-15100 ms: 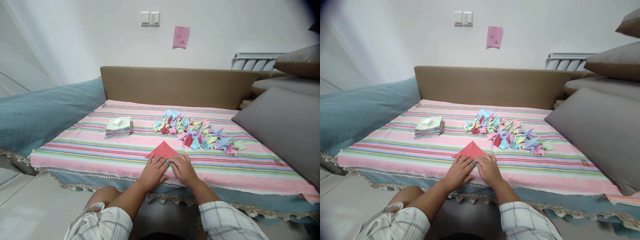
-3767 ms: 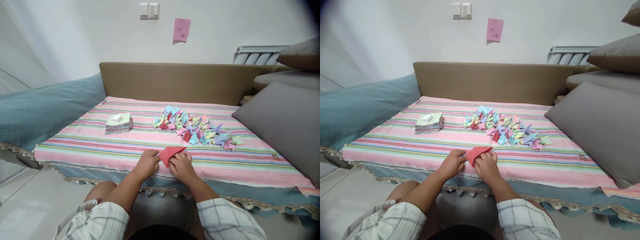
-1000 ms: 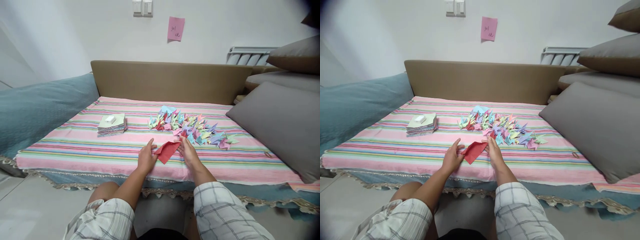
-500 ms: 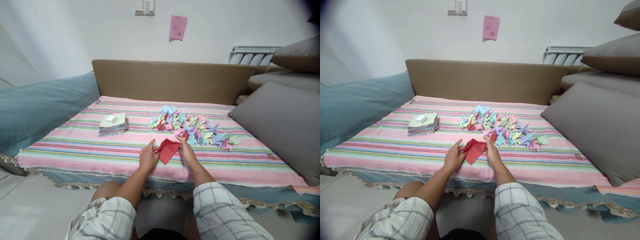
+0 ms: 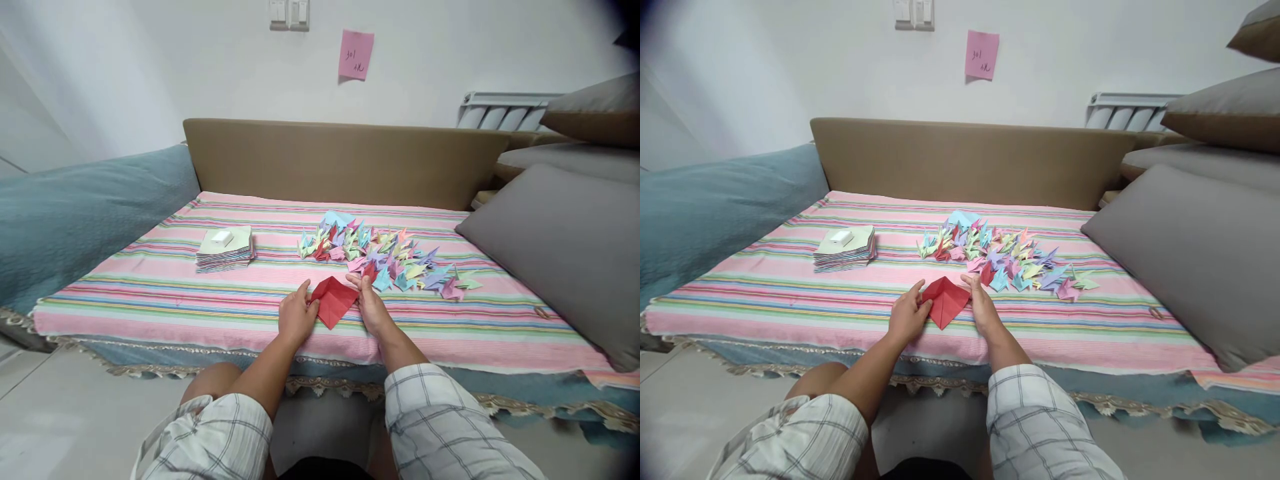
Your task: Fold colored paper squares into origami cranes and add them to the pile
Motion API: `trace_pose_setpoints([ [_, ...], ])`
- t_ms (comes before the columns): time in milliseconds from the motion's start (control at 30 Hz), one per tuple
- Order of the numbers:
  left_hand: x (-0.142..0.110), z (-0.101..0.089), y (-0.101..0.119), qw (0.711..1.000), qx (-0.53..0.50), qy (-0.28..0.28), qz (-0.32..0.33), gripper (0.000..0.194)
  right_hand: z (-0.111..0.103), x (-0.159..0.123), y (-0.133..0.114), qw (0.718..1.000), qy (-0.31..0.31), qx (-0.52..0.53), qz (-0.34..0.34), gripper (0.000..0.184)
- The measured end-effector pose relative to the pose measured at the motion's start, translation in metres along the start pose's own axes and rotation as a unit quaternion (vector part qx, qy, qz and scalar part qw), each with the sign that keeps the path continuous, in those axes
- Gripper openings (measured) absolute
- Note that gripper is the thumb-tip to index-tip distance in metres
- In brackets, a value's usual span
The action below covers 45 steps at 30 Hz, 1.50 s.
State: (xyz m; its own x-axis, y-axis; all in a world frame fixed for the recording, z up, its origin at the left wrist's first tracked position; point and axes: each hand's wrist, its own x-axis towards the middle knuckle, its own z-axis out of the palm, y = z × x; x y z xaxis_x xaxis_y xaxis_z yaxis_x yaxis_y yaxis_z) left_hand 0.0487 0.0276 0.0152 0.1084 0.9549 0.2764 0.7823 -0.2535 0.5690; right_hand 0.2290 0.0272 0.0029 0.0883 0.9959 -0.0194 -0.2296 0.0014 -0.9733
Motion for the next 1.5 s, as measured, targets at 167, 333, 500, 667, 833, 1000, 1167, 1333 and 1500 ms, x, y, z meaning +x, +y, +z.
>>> trace_pose_setpoints([
  [167, 0.0, 0.001, -0.001, 1.0, 0.006, -0.001, 0.0, 0.049, 0.0, -0.004, 0.0, 0.999, -0.038, -0.026, 0.0, 0.075],
  [333, 0.0, 0.001, -0.001, 1.0, 0.011, -0.004, 0.009, 0.048, 0.001, -0.008, -0.003, 0.996, -0.048, -0.071, -0.021, 0.072],
  [500, -0.001, 0.0, 0.0, 1.0, 0.021, -0.011, 0.012, 0.046, 0.005, -0.008, -0.007, 0.994, -0.055, -0.095, -0.019, 0.072],
  [667, -0.001, -0.001, 0.0, 0.999, 0.024, -0.011, 0.021, 0.044, 0.006, -0.007, -0.008, 0.992, -0.094, -0.083, -0.005, 0.075],
  [833, -0.001, 0.003, -0.003, 0.999, 0.03, -0.001, 0.024, 0.041, 0.004, -0.008, -0.006, 0.987, -0.084, -0.134, -0.017, 0.076],
  [1000, -0.002, 0.002, -0.001, 0.999, 0.024, -0.003, 0.032, 0.039, 0.006, -0.01, -0.007, 0.982, -0.09, -0.162, -0.039, 0.077],
  [1167, -0.005, -0.002, 0.001, 0.999, 0.028, -0.013, 0.042, 0.036, 0.006, -0.011, -0.009, 0.973, -0.081, -0.212, -0.053, 0.078],
  [1333, -0.006, -0.003, 0.001, 0.996, 0.029, -0.026, 0.081, 0.032, 0.005, -0.015, -0.013, 0.959, -0.057, -0.27, -0.071, 0.069],
  [1500, -0.006, -0.006, 0.004, 0.995, 0.027, -0.037, 0.09, 0.03, 0.003, -0.017, -0.014, 0.957, -0.043, -0.281, -0.064, 0.058],
])
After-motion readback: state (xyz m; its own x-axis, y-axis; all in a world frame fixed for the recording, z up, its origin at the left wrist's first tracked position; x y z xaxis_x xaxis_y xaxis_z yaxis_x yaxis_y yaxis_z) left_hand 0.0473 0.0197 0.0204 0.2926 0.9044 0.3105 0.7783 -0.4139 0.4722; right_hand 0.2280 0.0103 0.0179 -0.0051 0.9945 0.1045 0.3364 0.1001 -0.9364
